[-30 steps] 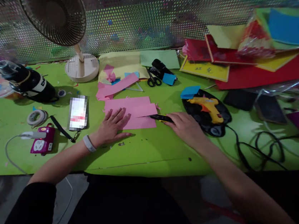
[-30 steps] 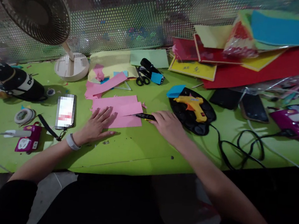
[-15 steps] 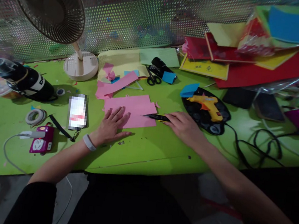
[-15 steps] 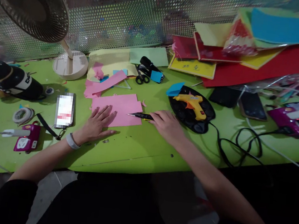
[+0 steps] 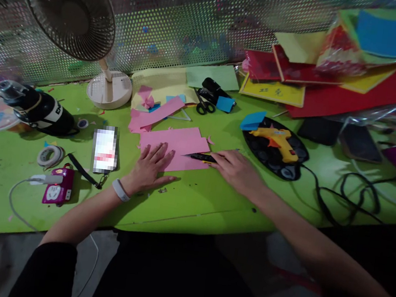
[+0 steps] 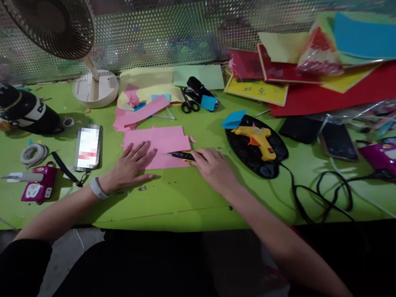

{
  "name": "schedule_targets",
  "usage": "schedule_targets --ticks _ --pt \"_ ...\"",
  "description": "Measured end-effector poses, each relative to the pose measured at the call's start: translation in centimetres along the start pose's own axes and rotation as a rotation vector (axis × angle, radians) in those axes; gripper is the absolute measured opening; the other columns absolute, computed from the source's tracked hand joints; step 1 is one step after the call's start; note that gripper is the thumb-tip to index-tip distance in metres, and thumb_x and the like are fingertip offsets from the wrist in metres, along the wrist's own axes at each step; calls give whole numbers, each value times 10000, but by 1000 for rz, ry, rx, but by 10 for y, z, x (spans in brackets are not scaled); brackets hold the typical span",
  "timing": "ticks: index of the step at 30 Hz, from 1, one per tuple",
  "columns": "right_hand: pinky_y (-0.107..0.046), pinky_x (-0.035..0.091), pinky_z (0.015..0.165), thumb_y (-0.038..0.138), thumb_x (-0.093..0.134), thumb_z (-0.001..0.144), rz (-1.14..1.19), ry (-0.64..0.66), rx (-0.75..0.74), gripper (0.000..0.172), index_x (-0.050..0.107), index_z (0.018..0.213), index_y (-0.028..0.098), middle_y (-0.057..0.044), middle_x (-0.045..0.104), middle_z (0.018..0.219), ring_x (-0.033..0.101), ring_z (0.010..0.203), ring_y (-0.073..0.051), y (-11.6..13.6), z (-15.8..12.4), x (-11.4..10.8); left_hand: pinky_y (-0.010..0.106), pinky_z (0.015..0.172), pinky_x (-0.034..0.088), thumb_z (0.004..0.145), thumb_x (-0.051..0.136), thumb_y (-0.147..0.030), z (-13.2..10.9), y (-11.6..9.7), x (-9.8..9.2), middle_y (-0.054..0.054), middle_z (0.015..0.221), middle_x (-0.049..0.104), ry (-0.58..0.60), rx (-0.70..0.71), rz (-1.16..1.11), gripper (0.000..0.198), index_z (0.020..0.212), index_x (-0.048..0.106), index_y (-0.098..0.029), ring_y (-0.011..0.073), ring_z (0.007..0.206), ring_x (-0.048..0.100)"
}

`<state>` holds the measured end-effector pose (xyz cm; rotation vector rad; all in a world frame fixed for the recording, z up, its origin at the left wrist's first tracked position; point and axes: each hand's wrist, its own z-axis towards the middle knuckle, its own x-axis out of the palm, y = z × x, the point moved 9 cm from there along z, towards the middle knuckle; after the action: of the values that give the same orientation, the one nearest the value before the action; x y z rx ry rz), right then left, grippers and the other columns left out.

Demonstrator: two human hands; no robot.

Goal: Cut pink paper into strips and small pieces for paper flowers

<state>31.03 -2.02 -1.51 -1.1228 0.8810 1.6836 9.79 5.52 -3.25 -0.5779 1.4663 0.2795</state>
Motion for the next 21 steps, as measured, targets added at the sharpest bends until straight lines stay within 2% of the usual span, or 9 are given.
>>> schedule_targets --ticks 8,14,21 --pt "-443 559 856 259 461 1052 -2 -14 -6 330 692 1238 114 -177 703 1047 641 979 -289 8 -3 -3 530 1317 4 966 250 -804 -1 -4 -3 80 1752 57 32 -8 -4 896 1677 92 -282 293 1624 55" --pt "-437 563 851 282 430 1066 10 5 -23 364 687 1260 112 -181 711 1075 651 997 -296 19 11 6 520 1317 -7 950 251 -825 0 -3 -5 95 1748 78 12 -15 -2 948 1680 56 -252 288 1624 67" --pt "-461 565 860 256 459 1049 62 28 8 352 688 1293 148 -176 712 1106 653 1015 -309 18 4 6 511 1316 -28 941 258 -834 -1 -6 0 96 1750 85 22 -20 -30 999 1678 -25 -222 298 1623 73"
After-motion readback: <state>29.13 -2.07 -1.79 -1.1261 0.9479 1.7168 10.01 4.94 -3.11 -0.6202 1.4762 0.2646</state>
